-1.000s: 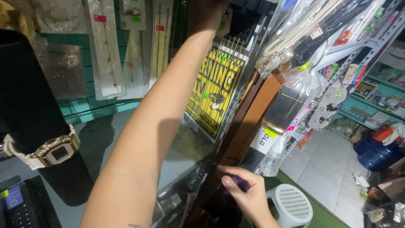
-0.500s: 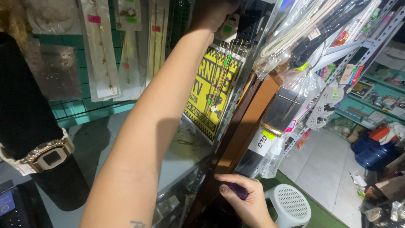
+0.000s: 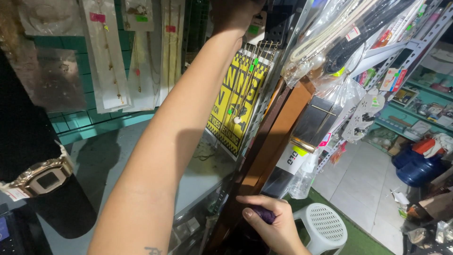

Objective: Cleaning and organizing jewelry items and watches on a display shelf using a cloth.

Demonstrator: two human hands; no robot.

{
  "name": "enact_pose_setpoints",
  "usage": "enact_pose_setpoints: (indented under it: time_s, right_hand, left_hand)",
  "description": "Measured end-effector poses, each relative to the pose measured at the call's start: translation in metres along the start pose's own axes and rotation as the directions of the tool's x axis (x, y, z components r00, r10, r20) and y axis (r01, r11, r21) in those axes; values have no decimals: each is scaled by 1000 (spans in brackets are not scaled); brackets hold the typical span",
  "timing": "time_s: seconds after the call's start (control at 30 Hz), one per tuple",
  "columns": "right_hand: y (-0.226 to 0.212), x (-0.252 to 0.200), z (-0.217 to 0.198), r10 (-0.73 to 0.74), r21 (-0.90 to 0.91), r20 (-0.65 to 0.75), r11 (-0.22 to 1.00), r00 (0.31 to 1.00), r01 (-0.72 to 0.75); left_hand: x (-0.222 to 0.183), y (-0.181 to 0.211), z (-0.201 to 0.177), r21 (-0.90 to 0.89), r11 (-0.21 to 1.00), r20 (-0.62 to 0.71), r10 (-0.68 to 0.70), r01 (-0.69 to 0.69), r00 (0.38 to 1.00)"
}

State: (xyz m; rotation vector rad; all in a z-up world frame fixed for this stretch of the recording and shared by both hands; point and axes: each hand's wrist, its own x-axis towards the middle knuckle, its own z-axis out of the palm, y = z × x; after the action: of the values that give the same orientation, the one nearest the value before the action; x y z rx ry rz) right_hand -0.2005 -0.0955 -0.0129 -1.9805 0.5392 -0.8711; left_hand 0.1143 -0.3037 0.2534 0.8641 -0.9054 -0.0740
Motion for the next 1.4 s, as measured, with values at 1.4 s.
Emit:
enact_pose_setpoints:
  time_s: [1.4]
  right_hand:
    - [3, -12, -15, -71, -91, 25, 993, 997, 73]
  left_hand:
    - [-6, -5, 16, -247, 961, -40, -137, 123, 990]
